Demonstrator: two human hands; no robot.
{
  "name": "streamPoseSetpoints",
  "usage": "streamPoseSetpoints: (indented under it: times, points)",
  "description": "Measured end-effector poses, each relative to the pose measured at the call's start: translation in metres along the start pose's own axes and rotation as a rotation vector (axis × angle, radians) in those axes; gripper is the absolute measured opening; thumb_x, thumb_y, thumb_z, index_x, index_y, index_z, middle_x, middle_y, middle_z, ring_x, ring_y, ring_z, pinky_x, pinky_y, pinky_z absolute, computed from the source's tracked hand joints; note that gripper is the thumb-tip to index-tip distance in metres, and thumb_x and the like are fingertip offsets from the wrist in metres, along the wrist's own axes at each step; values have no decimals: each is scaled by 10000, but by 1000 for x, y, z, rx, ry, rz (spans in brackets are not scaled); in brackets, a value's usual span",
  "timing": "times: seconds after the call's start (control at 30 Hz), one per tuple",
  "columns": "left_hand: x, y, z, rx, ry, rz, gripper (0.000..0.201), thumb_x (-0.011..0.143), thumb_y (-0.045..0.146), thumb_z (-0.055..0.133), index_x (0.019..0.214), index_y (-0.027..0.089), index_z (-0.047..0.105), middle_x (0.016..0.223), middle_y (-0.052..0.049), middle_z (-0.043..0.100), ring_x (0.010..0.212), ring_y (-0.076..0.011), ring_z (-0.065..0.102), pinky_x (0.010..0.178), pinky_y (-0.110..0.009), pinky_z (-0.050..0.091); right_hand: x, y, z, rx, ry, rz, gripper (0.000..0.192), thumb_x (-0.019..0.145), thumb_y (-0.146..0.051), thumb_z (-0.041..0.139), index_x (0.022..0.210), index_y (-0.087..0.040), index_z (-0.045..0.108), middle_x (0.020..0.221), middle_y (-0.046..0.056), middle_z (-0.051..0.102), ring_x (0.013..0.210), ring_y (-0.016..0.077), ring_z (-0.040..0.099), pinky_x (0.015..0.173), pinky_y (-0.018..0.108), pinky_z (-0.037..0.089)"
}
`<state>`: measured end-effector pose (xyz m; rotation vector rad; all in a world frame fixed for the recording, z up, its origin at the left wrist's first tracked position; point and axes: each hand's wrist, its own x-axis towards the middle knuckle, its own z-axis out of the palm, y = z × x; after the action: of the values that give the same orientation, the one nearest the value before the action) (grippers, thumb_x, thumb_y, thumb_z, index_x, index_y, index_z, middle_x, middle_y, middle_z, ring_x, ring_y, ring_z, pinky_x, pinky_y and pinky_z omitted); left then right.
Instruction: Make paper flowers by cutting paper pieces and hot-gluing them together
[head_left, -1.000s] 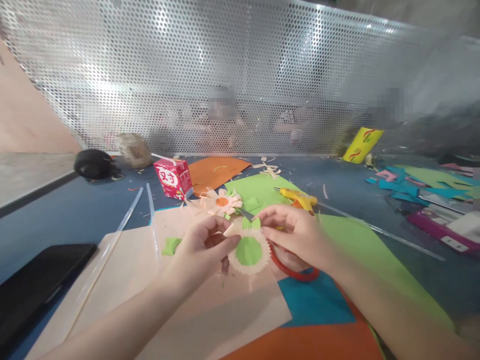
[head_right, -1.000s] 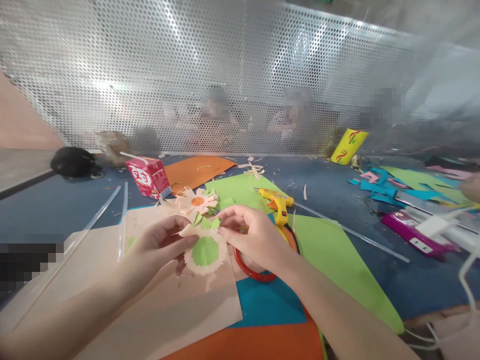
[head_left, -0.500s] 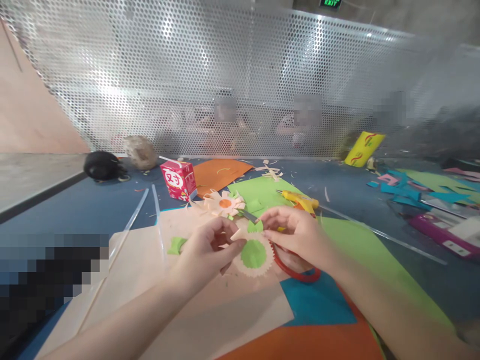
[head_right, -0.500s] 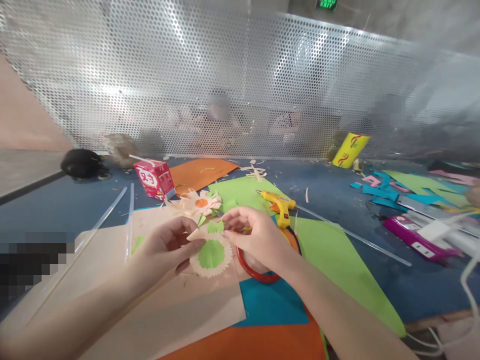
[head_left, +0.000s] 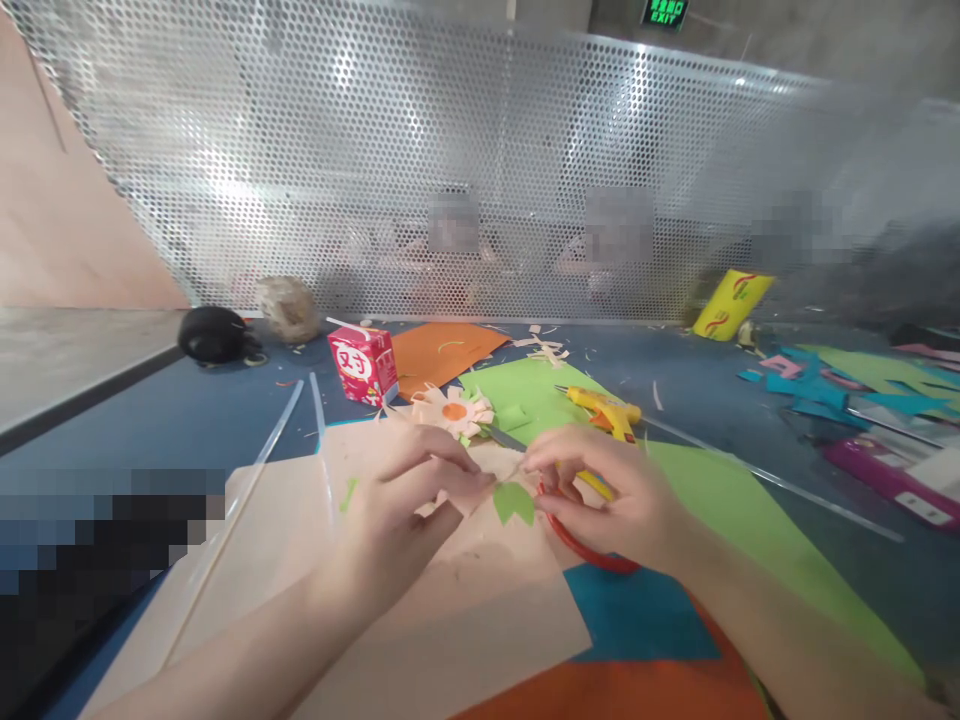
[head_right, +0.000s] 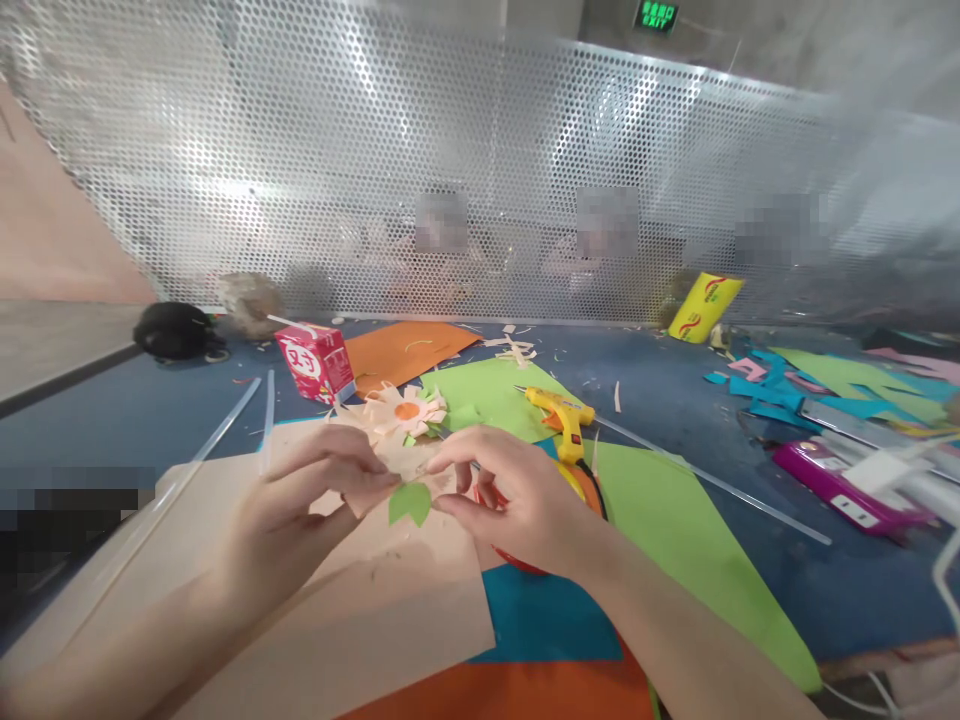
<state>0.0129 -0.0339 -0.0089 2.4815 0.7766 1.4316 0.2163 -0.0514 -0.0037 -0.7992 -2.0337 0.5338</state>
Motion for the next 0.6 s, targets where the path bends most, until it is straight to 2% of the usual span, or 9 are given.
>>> streamPoseSetpoints:
  times: [0.1, 0.23, 0.3, 0.33, 0.4, 0.47, 0.5, 0.6]
  points:
    - [0, -1, -9, 74, 57, 273, 234, 687, -1, 606, 851, 166, 614, 776, -34, 578, 779, -154, 525, 692, -320, 461, 1, 1, -2, -15, 62, -63, 247, 765, -134, 563, 989, -231, 526, 952, 21, 555, 669, 88, 517, 560, 212, 464]
    - [-2, -3, -14, 125, 34, 356, 299, 680, -29, 600, 936, 127, 596, 816, -55, 592, 840, -176, 517, 708, -342, 476, 4, 1, -9, -150, 224, 23, 87, 822, -211, 467, 880, -202, 532, 846, 30, 567, 670, 115, 537, 561, 231, 455]
    - [-4, -4, -17, 170, 33, 386, 283, 700, -15, 586, 940, 134, 596, 835, -57, 597, 859, -179, 518, 717, -346, 485, 6, 4, -16, -358, 269, 196, 199, 846, -306, 405, 727, -196, 522, 686, 22, 561, 607, 139, 538, 516, 250, 427]
    - [-4, -5, -18, 197, 30, 406, 272, 712, -1, 580, 944, 141, 596, 844, -57, 600, 872, -181, 520, 723, -349, 489, 7, 7, -20, -507, 244, 340, 289, 848, -362, 375, 651, -196, 507, 605, 21, 545, 567, 154, 536, 496, 266, 409]
    - [-5, -5, -21, 239, 28, 451, 259, 722, 12, 573, 944, 143, 595, 860, -59, 607, 896, -190, 521, 733, -355, 496, 8, 17, -29, -830, 90, 702, 427, 824, -481, 335, 550, -194, 492, 506, 40, 527, 520, 199, 543, 478, 304, 383]
    - [-5, -5, -24, 256, 38, 495, 253, 704, -2, 583, 921, 129, 591, 870, -61, 607, 907, -199, 521, 725, -354, 502, 7, 29, -36, -995, -86, 984, 522, 803, -558, 281, 569, -177, 550, 588, 108, 596, 594, 265, 592, 503, 339, 396]
    - [-6, -5, -25, 258, 47, 513, 248, 690, -14, 589, 899, 120, 587, 874, -62, 605, 904, -203, 520, 710, -350, 506, 7, 35, -40, -1027, -127, 1043, 533, 789, -578, 285, 633, -169, 589, 671, 132, 629, 650, 291, 609, 523, 351, 407]
    - [-4, 0, -26, 255, 80, 558, 195, 679, -24, 584, 824, 107, 576, 865, -61, 582, 866, -200, 515, 646, -337, 512, 6, 50, -50, -1074, -90, 1109, 540, 766, -595, 312, 885, -165, 617, 883, 157, 652, 799, 326, 614, 600, 381, 428]
